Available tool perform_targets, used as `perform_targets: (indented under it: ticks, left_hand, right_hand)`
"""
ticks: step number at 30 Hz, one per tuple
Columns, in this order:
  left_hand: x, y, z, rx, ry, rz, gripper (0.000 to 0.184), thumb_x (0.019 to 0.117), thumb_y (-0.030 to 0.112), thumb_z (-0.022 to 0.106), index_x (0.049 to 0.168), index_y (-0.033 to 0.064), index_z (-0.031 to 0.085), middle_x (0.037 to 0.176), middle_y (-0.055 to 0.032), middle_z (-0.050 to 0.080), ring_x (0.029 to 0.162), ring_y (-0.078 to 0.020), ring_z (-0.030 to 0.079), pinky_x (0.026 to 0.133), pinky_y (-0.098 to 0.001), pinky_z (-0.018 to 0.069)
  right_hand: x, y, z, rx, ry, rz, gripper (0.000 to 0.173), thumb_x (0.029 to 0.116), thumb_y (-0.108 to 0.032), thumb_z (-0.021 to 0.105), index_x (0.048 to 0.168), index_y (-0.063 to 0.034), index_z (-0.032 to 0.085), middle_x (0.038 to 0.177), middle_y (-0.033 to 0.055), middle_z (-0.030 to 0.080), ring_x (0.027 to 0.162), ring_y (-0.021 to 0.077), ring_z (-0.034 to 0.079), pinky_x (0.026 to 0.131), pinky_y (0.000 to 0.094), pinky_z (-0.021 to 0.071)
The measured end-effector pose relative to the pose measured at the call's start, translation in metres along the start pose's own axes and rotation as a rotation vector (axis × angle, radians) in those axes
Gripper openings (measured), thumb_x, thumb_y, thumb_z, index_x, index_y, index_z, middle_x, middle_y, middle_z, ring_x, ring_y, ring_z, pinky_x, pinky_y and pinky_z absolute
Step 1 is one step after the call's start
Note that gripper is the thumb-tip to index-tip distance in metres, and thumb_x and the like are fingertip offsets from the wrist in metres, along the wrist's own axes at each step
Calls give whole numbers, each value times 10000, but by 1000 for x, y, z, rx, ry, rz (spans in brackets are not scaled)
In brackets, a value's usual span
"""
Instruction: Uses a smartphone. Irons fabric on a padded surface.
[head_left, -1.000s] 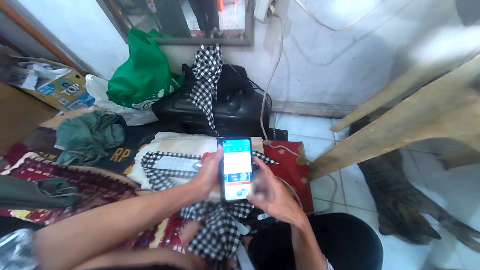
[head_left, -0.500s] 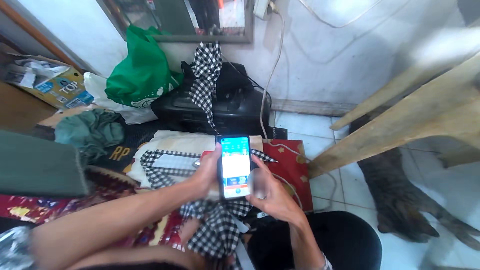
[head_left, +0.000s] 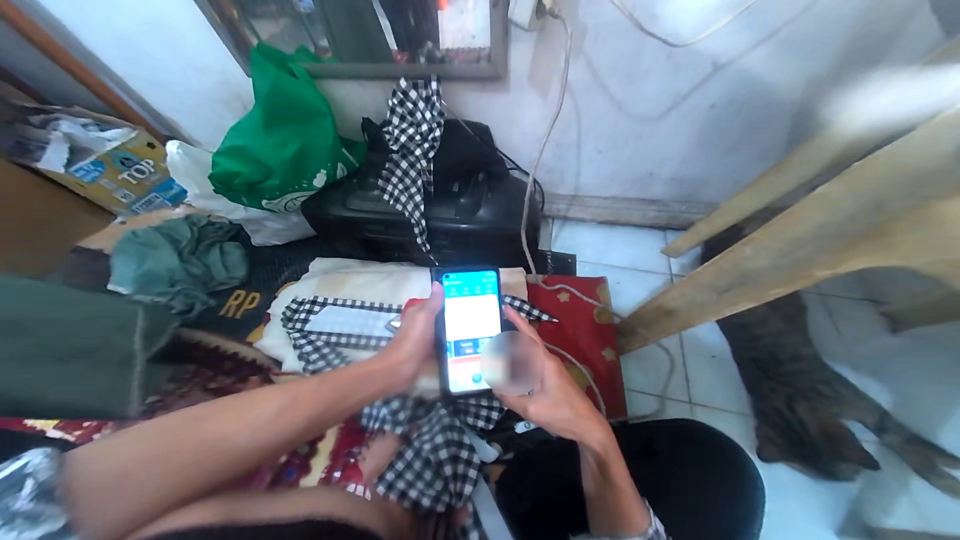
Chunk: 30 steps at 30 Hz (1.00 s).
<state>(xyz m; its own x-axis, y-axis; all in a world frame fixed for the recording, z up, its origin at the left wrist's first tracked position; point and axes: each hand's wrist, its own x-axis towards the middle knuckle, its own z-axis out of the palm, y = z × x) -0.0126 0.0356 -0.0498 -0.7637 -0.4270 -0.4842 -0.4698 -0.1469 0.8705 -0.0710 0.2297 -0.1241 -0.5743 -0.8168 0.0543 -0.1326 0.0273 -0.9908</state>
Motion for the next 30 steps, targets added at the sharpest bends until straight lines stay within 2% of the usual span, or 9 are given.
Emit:
perform_targets:
  ticks: [9, 30]
  left_hand:
    - [0, -1, -1, -20, 0, -6, 639, 1095, 521, 187, 1320, 56, 562, 1078, -129, 718, 976, -218, 717, 838, -399, 592]
    - [1, 0, 0, -20, -21, -9, 627, 1104, 505, 175, 1345, 59, 544, 1113, -126, 709, 1005, -217, 708, 851, -405, 586]
  right_hand:
    - [1, -1, 2, -15, 18, 24, 967, 854, -53, 715, 1642, -103, 157, 1453, 163, 563, 1045, 142, 716, 875, 284, 605]
    - [1, -3, 2, -4, 12, 30, 987, 849, -40, 718, 1640, -77, 129, 1419, 164, 580, 1006, 144, 720, 843, 291, 613]
